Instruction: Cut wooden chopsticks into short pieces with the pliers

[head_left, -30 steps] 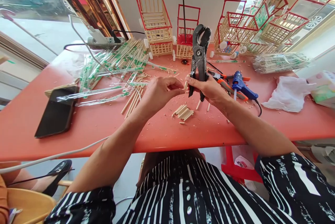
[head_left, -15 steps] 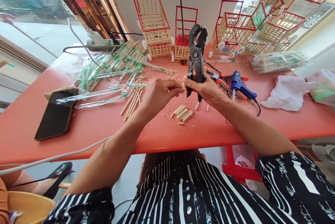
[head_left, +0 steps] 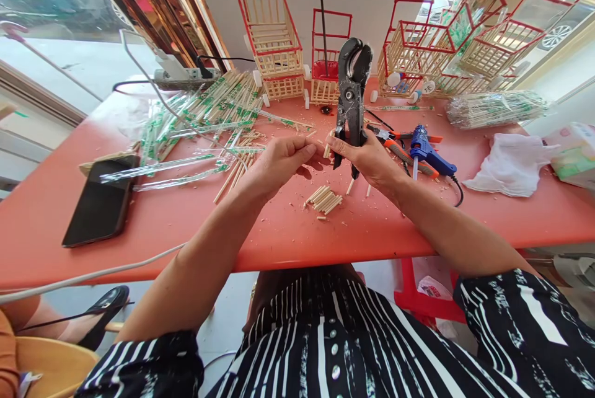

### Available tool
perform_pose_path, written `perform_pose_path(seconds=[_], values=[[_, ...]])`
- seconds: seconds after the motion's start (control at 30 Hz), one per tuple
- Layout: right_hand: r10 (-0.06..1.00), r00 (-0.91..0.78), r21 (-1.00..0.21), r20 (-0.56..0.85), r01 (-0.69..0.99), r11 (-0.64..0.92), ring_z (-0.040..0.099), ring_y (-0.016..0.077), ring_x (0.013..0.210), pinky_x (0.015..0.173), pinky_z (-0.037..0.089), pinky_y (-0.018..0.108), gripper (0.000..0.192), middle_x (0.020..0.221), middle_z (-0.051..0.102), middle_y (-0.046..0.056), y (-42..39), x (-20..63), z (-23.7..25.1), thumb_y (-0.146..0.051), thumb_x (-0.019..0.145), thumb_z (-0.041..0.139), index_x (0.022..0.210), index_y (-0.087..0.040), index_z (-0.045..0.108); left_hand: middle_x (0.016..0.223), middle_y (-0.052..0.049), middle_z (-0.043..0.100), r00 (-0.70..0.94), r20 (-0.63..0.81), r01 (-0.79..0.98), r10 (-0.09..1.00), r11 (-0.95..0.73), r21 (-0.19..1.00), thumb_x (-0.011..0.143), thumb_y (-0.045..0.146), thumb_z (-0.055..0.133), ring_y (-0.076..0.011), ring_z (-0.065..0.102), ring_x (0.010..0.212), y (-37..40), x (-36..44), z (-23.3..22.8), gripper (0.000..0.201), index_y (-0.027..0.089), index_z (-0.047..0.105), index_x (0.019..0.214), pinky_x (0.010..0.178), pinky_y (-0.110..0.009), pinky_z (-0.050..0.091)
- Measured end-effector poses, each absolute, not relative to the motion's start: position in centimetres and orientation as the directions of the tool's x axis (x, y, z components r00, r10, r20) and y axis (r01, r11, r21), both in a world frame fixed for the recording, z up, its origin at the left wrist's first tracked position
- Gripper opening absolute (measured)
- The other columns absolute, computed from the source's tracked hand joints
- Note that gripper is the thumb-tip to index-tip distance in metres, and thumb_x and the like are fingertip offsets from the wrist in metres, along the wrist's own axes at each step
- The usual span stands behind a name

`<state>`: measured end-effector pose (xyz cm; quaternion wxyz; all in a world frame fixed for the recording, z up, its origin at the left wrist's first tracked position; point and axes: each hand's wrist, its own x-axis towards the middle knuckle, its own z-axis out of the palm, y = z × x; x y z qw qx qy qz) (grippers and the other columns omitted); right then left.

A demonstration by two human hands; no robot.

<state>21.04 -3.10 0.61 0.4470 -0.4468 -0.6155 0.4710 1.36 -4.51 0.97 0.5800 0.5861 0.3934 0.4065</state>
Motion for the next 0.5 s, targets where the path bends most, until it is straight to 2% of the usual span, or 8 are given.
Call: perform_pose_path(seconds=[0.13, 0.23, 0.37, 0.5], values=[[0.963, -0.212, -0.970, 0.165, 0.143, 0.197, 0.057, 0.0143, 0.066, 0.061, 0.051, 0.031, 0.057, 0.070, 0.063, 0.000, -3.4, 20.8, 0.6, -0.072, 0.072, 0.084, 0.076, -0.021, 0.061, 0.085, -0.009, 0.081, 0.302, 0.034, -0.125, 0.953, 0.004, 0.992, 0.076, 0.041, 0.090, -0.0174, 0.076, 0.075, -4.6, 2.0, 0.5, 0.039, 0.014, 0.069, 0.093, 0.064, -0.025, 0.053], [0.959, -0.207, -0.959, 0.193, 0.167, 0.229, 0.055, 0.0132, 0.064, 0.061, 0.048, 0.030, 0.056, 0.067, 0.059, -0.001, -3.6, 20.6, 0.4, -0.072, 0.074, 0.083, 0.076, -0.021, 0.061, 0.078, -0.008, 0.080, 0.264, 0.047, -0.155, 0.963, -0.005, 0.988, 0.068, 0.043, 0.096, -0.0180, 0.076, 0.071, -4.6, 2.6, 0.0, 0.047, 0.015, 0.066, 0.091, 0.061, -0.026, 0.052], [0.953, -0.218, -0.948, 0.208, 0.196, 0.252, 0.053, 0.0134, 0.063, 0.060, 0.045, 0.030, 0.055, 0.066, 0.057, -0.002, -3.7, 20.3, 0.0, -0.072, 0.078, 0.079, 0.075, -0.021, 0.058, 0.068, -0.004, 0.076, 0.219, 0.043, -0.163, 0.975, -0.007, 0.987, 0.059, 0.039, 0.100, -0.0138, 0.069, 0.060, -4.6, 3.3, -0.3, 0.050, 0.016, 0.062, 0.083, 0.056, -0.024, 0.048], [0.937, -0.237, -0.917, 0.258, 0.246, 0.315, 0.052, 0.0135, 0.064, 0.061, 0.044, 0.030, 0.054, 0.067, 0.056, -0.001, -3.6, 20.4, -0.1, -0.071, 0.080, 0.077, 0.073, -0.021, 0.055, 0.068, -0.005, 0.076, 0.205, 0.054, -0.181, 0.977, -0.017, 0.983, 0.055, 0.037, 0.101, -0.0112, 0.064, 0.056, -4.6, 3.5, -0.2, 0.048, 0.015, 0.066, 0.078, 0.056, -0.024, 0.048]])
